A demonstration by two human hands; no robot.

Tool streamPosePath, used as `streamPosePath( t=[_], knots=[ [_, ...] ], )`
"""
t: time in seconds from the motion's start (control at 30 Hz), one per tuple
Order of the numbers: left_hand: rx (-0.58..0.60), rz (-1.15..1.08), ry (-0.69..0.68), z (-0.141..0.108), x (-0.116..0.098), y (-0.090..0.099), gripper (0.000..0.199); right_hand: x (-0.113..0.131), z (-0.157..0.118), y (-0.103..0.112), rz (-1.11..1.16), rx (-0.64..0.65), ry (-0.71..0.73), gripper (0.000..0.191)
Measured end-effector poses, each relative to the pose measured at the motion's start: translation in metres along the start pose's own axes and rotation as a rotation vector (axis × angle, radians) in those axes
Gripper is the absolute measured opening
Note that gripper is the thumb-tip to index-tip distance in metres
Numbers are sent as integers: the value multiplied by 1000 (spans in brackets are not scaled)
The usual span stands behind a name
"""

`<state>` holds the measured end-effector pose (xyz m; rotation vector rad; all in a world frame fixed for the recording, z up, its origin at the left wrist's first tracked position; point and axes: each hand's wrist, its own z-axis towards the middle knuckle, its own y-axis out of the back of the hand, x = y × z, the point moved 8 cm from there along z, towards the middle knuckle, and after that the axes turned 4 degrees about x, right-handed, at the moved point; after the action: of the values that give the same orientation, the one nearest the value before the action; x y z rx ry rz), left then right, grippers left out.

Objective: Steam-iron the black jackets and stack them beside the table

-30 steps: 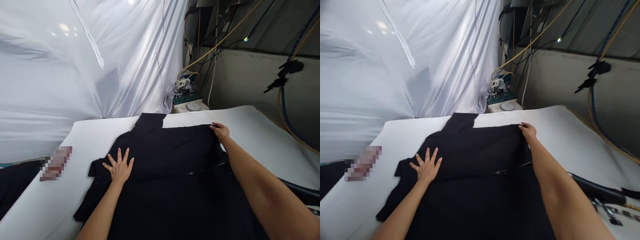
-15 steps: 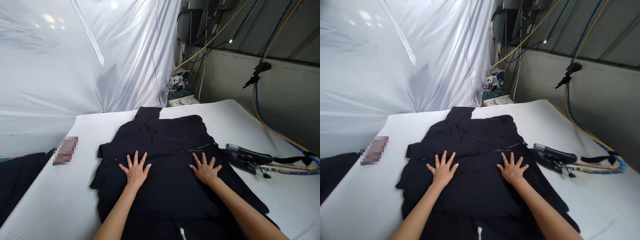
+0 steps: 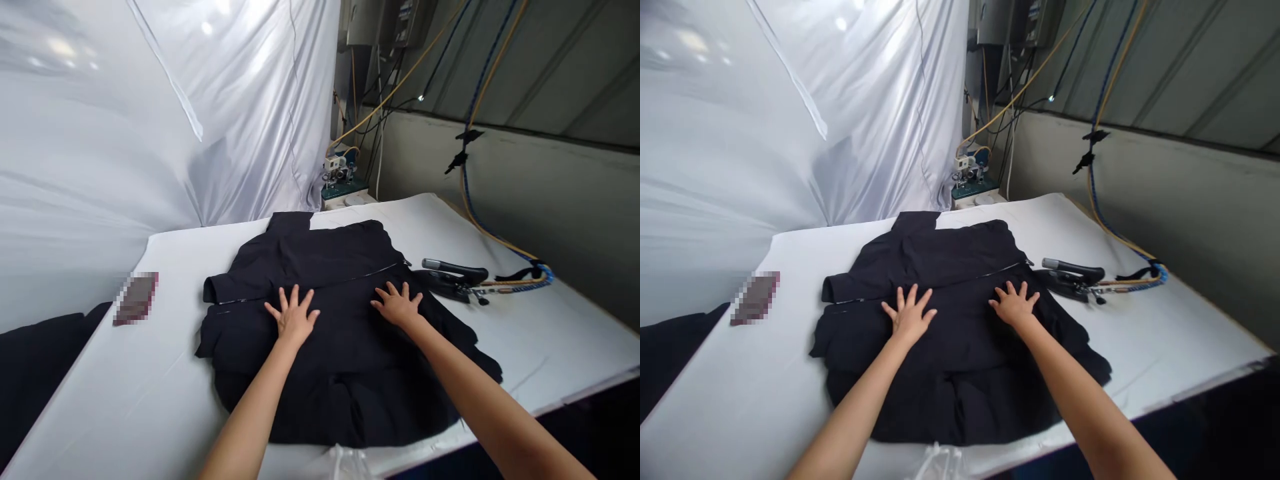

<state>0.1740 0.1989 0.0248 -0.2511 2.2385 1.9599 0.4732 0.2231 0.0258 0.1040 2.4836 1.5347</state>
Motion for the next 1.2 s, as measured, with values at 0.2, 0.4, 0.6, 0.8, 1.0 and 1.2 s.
streamPosePath(
  t=[0.2,0.4,0.6,0.8,1.0,1.2],
  knots=[
    [88,-29,-74,-18,-23,-32,65,-48,-38,-37,50,-144,-127,60],
    [61,-6,-76,-17,-20,-35,63,-50,-42,-47,68,-226,-135,58],
    [62,-36,-73,-16,-20,-31,55,-48,-25,-1,129,-225,-40,46],
    [-198,-33,-118,15,-32,-3,40,-44,27,59,32,-435,135,35],
    [-28,126,-42,54,-29,8,40,-22,79,71,-139,-355,355,39],
    [80,195,1,72,-34,9,41,-17,102,68,-165,-312,396,39]
  ],
)
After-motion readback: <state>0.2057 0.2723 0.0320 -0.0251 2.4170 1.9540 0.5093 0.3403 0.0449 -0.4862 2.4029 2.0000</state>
